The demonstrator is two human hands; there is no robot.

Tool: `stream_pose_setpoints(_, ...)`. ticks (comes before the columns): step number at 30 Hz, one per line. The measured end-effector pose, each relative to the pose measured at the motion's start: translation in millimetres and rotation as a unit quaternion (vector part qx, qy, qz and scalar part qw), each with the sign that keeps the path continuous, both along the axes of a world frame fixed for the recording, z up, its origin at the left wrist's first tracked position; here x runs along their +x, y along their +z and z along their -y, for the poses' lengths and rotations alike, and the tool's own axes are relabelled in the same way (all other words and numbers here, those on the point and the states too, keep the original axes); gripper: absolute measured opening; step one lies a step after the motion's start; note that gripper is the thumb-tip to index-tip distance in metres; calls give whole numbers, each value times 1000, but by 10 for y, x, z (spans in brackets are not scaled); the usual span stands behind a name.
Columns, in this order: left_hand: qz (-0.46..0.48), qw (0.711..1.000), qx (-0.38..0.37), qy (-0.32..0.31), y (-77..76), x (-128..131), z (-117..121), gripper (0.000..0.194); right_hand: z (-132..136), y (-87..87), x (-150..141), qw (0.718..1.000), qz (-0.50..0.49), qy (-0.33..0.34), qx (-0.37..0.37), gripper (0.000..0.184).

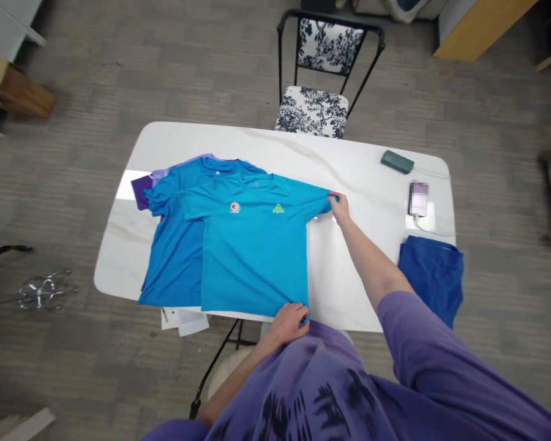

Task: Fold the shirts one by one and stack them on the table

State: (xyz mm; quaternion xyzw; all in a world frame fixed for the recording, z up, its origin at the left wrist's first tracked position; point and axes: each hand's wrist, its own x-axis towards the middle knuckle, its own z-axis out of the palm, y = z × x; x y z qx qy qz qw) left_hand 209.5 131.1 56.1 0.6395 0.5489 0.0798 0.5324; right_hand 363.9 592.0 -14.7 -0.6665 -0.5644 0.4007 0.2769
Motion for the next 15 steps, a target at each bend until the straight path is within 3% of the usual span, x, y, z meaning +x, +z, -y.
stream_pose_setpoints(5,25,998,-14,-61,-91,1195,-359,7,-75,-106,1345,999,9,29,18,65)
stream_pose_setpoints(11,73,989,-22,-126,-155,2491,-676,6,-324,-193,3044,997,62,23,32,61)
stream_pose_setpoints(15,90,986,-22,-135,-159,3021,-881,32,-432,-167,3939,987,145,52,55,54)
